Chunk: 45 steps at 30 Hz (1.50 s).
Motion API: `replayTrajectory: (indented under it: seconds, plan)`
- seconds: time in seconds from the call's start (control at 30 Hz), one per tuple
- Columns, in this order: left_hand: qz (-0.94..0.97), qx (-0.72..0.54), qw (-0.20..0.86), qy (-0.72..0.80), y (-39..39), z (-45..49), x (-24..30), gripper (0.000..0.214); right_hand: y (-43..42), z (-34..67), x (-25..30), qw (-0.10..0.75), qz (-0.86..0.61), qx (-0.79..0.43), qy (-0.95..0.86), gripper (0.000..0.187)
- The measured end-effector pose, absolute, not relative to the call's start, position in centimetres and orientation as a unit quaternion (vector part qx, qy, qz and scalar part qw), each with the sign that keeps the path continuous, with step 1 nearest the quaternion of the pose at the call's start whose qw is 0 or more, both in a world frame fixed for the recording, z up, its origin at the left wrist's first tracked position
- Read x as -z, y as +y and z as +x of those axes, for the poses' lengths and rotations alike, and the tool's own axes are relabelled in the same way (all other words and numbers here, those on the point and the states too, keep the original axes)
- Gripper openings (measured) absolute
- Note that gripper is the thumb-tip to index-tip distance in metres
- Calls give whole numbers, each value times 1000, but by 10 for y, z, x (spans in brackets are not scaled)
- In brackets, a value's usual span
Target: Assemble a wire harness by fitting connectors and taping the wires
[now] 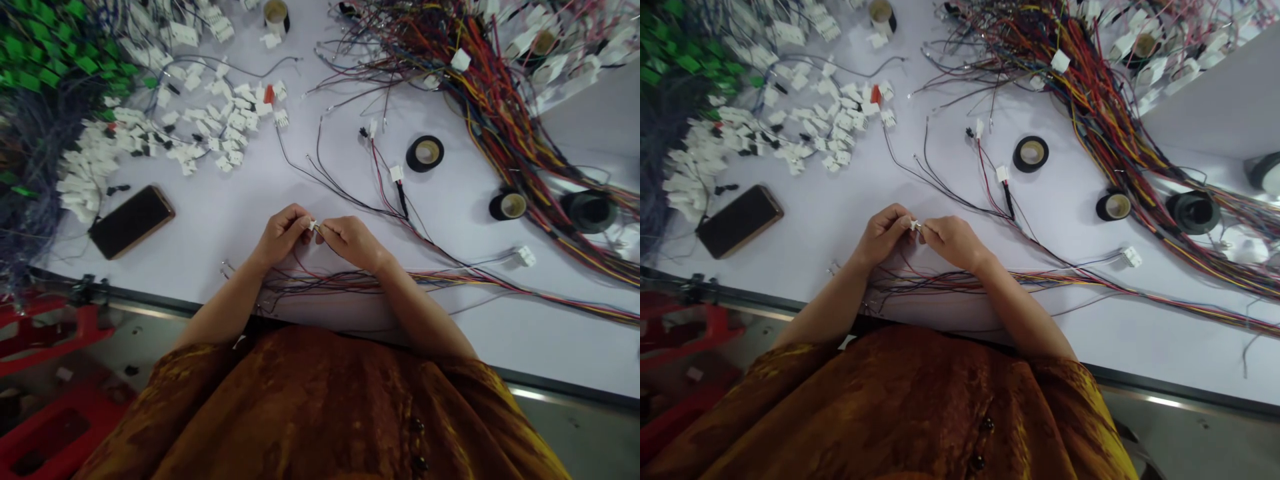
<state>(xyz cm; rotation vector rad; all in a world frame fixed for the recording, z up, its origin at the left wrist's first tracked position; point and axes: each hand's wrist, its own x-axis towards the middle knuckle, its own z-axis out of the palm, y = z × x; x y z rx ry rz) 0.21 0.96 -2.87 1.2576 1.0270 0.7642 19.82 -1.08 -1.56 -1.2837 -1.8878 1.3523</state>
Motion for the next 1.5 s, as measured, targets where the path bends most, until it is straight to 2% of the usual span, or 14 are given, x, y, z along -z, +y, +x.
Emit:
replayTrajectory:
  seconds: [0.17, 0.5, 0.7, 0.77, 0.87, 1.0, 1.07, 1.17, 1.3, 1.43, 1.5]
  plan:
    - [545, -303, 638, 452, 9, 2, 27, 30, -8, 195, 19, 240, -449, -558, -656, 33]
    - [558, -318, 600, 476, 6, 0, 25, 25, -13, 195, 23, 320, -447, -505, -666, 33]
    - [612, -307, 563, 463, 3, 1, 27, 20, -14, 191, 26, 315, -458, -474, -682, 34]
    - [605, -325, 547, 479, 3, -1, 25, 21, -16, 190, 23, 297, -472, -460, -691, 30]
    - [590, -344, 536, 496, 4, -6, 17, 23, -23, 185, 13, 216, -511, -410, -724, 25]
    - [569, -280, 607, 479, 2, -9, -1, 25, -35, 174, 2, 137, -561, -316, -753, 33]
    - [590, -262, 596, 477, 0, -8, -8, 23, -39, 174, 1, 127, -566, -301, -757, 34]
    - [592, -293, 581, 476, -2, -9, -12, 22, -44, 193, 4, 157, -552, -317, -756, 33]
    - [523, -293, 652, 464, -1, -13, -8, 26, -57, 243, 8, 227, -547, -338, -731, 27]
    - [513, -276, 664, 468, 0, -16, -8, 25, -70, 279, 1, 347, -611, -258, -664, 24]
    - [518, -282, 661, 465, 0, -15, -9, 25, -68, 283, -4, 361, -628, -225, -652, 23]
